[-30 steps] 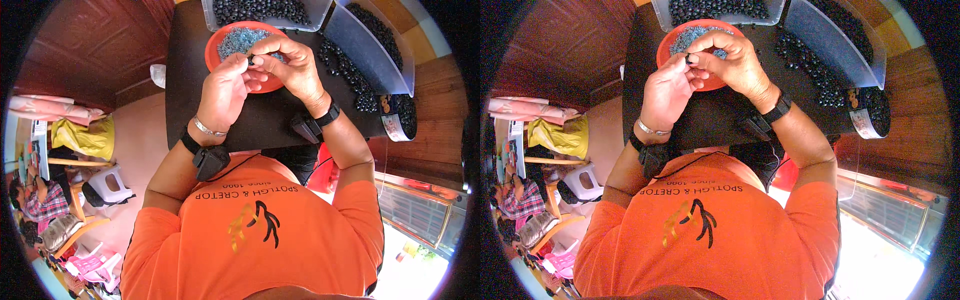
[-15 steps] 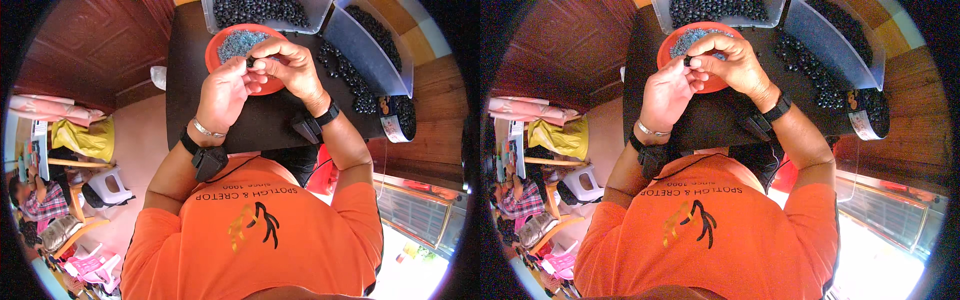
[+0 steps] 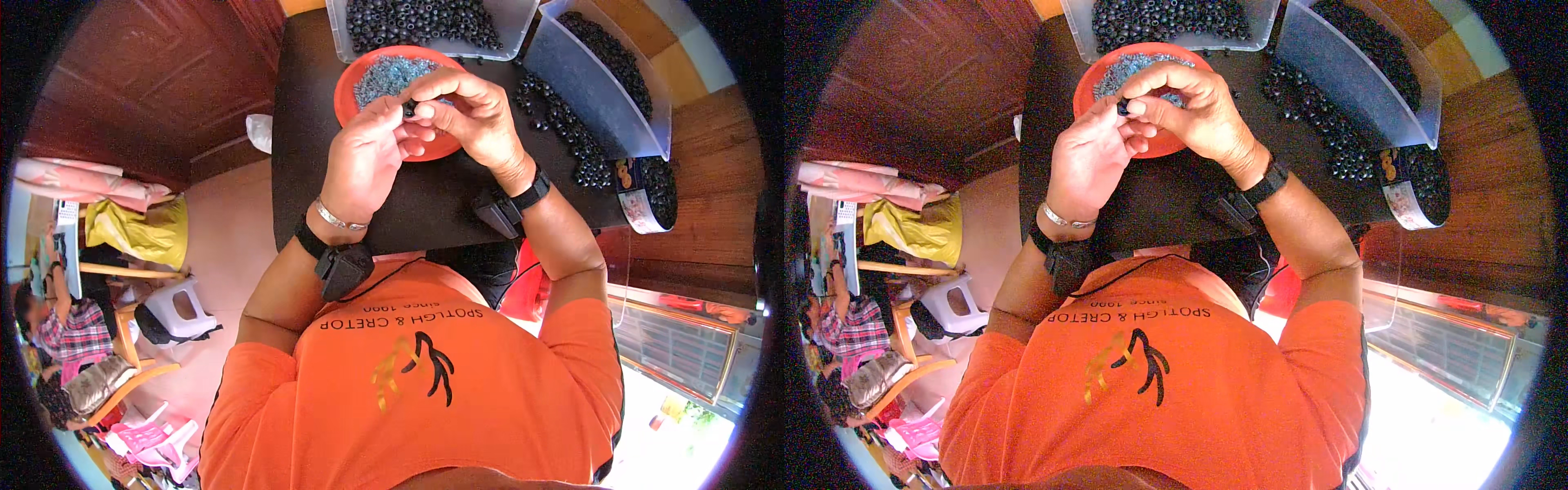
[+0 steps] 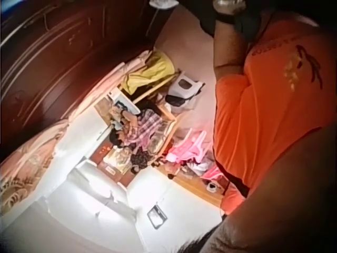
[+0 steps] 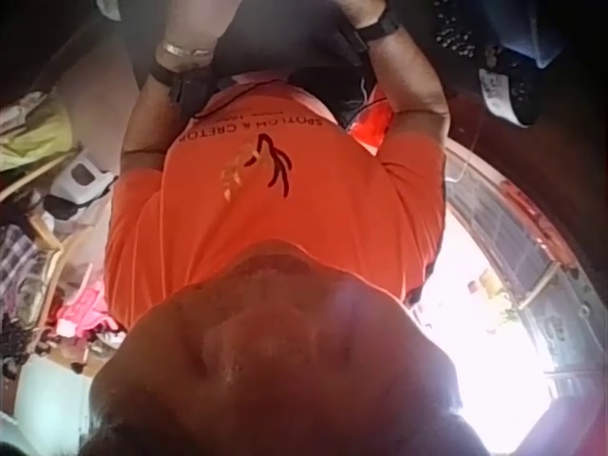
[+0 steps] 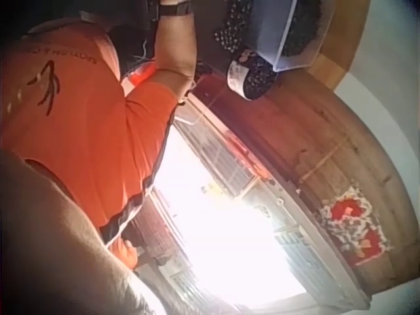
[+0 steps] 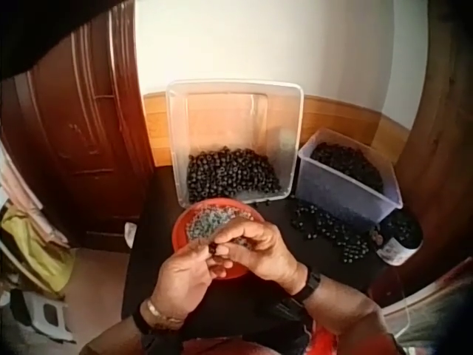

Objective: Sorting small blue and black items from a plate into different storage containers.

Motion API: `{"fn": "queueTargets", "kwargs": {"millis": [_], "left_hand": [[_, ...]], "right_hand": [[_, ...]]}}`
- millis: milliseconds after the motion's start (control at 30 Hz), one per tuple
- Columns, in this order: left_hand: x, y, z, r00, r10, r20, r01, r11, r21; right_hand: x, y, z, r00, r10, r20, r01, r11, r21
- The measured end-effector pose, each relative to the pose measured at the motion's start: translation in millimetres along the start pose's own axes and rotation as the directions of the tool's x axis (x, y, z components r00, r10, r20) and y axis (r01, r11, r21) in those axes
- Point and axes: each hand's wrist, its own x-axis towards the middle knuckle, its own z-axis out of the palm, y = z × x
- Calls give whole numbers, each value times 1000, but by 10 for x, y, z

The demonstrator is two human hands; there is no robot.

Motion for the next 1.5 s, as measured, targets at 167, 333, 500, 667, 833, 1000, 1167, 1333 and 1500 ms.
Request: {"fn": "queueTargets", "kwargs": {"millis": [167, 333, 500, 667, 833, 1000, 1167, 1333, 1500], "left_hand": [[-1, -1, -11, 998, 52, 44, -54, 997, 47], [30, -27, -137, 993, 53, 104, -46, 996, -71], [-3, -5, 8, 1000, 31, 3, -31, 999, -26], [-6, 6, 42, 1000, 9, -21, -10, 999, -45], [-2, 12, 47, 999, 16, -27, -17, 1000, -14], [4, -10, 18, 999, 50, -11, -50, 999, 9], [-5, -13, 21, 999, 47, -12, -46, 995, 89], [9, 1, 24, 999, 18, 47, -21, 998, 54], [4, -3, 10, 998, 14, 58, -17, 999, 43]], "right_hand": [[1, -8, 12, 1000, -11, -25, 10, 999, -49], [34, -47, 20, 995, -103, 7, 102, 983, -152], [38, -76, 63, 977, -214, 22, 206, 898, -390], [64, -97, 65, 952, -299, 56, 287, 822, -491], [52, -108, 78, 943, -328, 49, 297, 769, -566], [53, -26, 41, 958, -285, 30, 277, 892, -356], [29, -6, 103, 992, -122, -14, 120, 988, -100], [8, 36, 104, 999, 39, 1, -38, 982, 183], [5, 45, 104, 1000, 6, -4, -5, 991, 130]]}}
